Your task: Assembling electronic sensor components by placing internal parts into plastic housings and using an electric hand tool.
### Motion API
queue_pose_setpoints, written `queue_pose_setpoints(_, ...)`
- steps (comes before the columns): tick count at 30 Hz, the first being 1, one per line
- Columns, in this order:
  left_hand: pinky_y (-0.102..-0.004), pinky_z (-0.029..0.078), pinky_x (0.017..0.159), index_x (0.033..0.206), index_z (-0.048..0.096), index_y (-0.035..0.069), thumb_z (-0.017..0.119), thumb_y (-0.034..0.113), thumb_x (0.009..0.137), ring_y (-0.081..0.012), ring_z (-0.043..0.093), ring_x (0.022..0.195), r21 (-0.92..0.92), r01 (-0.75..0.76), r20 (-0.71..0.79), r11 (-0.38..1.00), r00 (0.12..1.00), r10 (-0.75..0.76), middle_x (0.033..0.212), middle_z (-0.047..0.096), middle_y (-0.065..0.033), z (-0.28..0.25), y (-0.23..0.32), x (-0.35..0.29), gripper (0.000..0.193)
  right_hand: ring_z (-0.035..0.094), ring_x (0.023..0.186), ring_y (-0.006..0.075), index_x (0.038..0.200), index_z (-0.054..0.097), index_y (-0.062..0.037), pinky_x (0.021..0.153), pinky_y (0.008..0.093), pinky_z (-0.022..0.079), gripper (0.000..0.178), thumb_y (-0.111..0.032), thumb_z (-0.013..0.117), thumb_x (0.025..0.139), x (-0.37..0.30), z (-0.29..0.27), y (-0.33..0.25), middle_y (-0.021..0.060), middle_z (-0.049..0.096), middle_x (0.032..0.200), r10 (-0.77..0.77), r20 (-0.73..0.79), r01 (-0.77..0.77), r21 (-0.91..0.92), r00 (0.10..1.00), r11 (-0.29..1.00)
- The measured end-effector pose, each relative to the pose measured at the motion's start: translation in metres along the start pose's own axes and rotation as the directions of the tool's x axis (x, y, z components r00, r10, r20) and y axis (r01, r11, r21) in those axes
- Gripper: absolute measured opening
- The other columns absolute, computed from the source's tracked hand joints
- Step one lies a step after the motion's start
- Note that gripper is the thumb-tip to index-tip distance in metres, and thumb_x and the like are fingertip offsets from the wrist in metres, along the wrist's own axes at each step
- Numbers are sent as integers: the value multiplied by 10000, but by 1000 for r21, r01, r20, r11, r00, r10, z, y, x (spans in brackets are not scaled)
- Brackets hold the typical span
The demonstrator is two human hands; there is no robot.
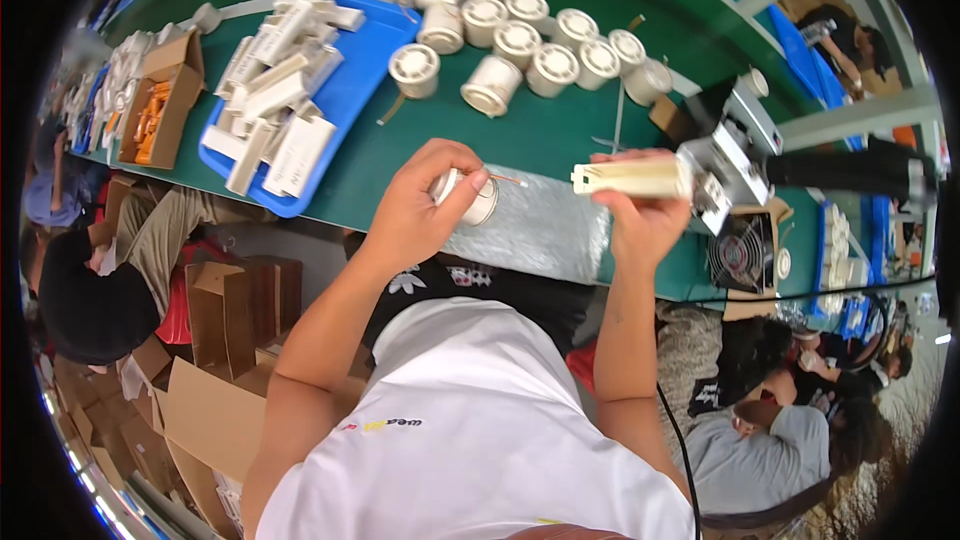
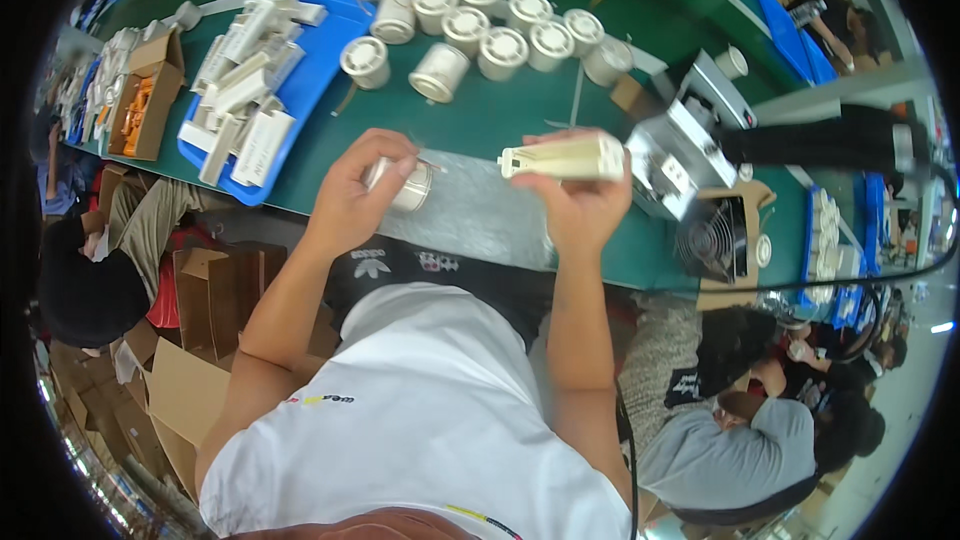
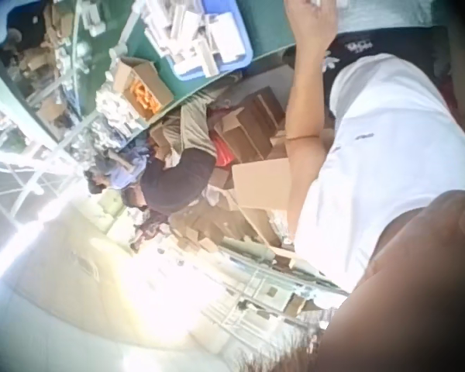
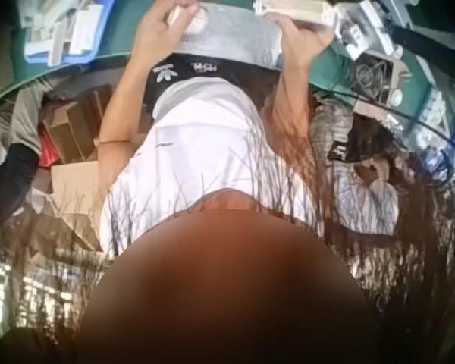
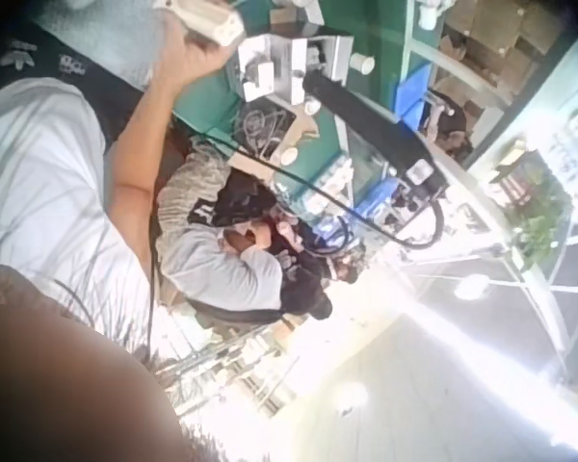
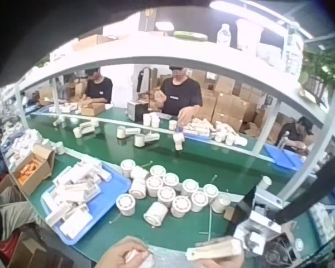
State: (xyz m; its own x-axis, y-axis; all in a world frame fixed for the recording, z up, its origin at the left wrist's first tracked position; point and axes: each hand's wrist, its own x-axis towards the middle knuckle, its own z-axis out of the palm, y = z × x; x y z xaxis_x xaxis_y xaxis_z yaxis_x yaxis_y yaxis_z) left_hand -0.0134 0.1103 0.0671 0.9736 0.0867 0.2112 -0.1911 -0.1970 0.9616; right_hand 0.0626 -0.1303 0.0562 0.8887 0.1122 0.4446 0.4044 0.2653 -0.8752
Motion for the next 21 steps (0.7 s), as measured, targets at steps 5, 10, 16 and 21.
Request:
queue_pose_setpoints(5, -303, 457, 869, 957, 635, 3, 657, 93, 924, -210, 592, 935, 97, -27, 113, 995, 993, 16, 981, 608, -78, 48, 6, -13, 98, 700, 923, 346, 1102, 526, -49, 826, 505, 600, 725, -72, 958, 521, -30, 3, -48, 221, 671, 1000, -485, 98, 483, 43, 869, 875)
queue_pose_setpoints(10, -324, 440, 936, 950, 618, 13, 616, 74, 944, -211, 580, 1031, 46, 20, 156, 999, 987, -27, 1053, 612, -92, 67, 24, -20, 62, 698, 905, 313, 1171, 420, -95, 847, 464, 606, 752, -181, 919, 614, -39, -19, -47, 161, 645, 1003, -416, 222, 444, -99, 882, 890)
queue_pose_setpoints(16, -304, 473, 902, 1122, 581, 33, 706, 96, 900, -165, 578, 1055, -109, 131, 252, 985, 963, -100, 1105, 597, -71, 80, 11, -23, 263, 688, 896, 304, 1136, 449, -54, 790, 452, 615, 758, -107, 941, 562, -49, -18, -17, 167, 638, 980, -199, -9, 199, 103, 980, 975)
queue_pose_setpoints(21, -337, 478, 951, 1302, 502, 64, 824, 80, 773, -225, 570, 1138, -202, 127, 302, 971, 951, -61, 1233, 545, -90, 89, -22, -12, 619, 681, 948, 262, 1188, 515, 33, 847, 389, 572, 682, -76, 912, 645, -54, -34, 17, 147, 673, 1031, 54, 91, -48, -69, 994, 996)
